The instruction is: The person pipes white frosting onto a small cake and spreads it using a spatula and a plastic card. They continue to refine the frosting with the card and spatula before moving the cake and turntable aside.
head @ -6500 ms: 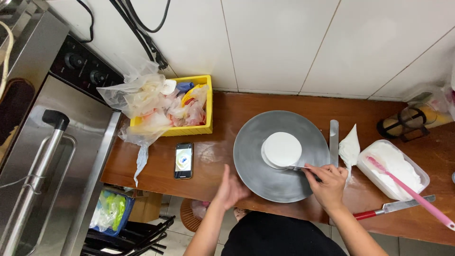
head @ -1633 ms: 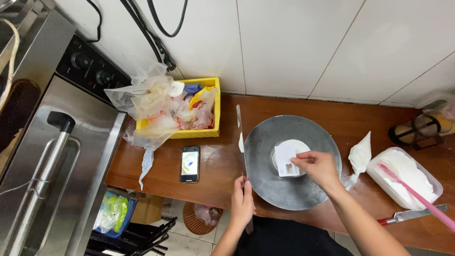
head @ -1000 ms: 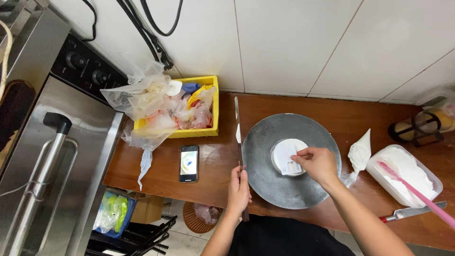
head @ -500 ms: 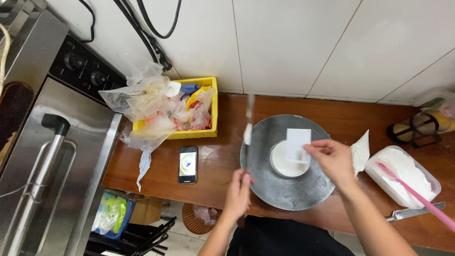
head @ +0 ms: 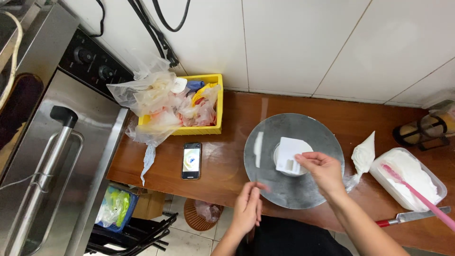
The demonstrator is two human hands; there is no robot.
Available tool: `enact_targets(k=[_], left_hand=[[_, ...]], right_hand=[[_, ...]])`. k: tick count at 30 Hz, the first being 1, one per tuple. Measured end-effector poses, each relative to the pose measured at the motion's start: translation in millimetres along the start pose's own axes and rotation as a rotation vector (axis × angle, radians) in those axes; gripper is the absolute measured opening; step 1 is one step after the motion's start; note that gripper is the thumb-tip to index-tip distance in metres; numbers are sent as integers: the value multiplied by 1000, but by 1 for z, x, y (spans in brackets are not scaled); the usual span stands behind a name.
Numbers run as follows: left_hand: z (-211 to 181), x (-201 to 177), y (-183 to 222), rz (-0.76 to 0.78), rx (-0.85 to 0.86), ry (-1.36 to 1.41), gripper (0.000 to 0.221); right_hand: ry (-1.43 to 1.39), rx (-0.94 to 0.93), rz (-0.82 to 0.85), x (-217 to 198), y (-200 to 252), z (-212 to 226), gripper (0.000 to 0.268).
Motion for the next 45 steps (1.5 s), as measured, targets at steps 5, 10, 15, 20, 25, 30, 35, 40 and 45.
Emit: enact_targets(k=[5, 10, 15, 20, 25, 30, 35, 40, 45], left_hand=[[47, -15, -5, -202, -24, -202, 34], [42, -21, -22, -211, -119, -97, 38], [47, -26, -30, -221, -93, -76, 39], [50, -23, -28, -212, -112, -58, 41], [46, -25, -34, -216, -104, -75, 42], [44, -28, -39, -221, -70, -81, 43], [48, -35, -53, -220, -74, -50, 42], [42, -43, -60, -232, -70, -72, 40], [11, -35, -35, -190, -105, -258, 37]], right_hand=[[330, -2, -52, -13, -8, 39, 29], [675, -49, 29, -1, -16, 32, 35], [808, -70, 98, 32, -15, 16, 34], [850, -67, 62, 47, -7, 23, 33], [882, -88, 33, 42, -11, 23, 32], [971, -143, 5, 26, -18, 29, 32], [1012, -136, -54, 10, -20, 46, 32], [1048, -130, -108, -6, -21, 67, 33], [815, -159, -154, -7, -15, 79, 26]])
Point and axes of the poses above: each hand's wrist, its own y-axis away from the middle knuckle, its own x-axis out of the palm, z = x × y, the point moved 8 cm from there along -y, towards the middle knuckle, and after that the axes turned 13 degrees about -y, right-handed, at the moved point
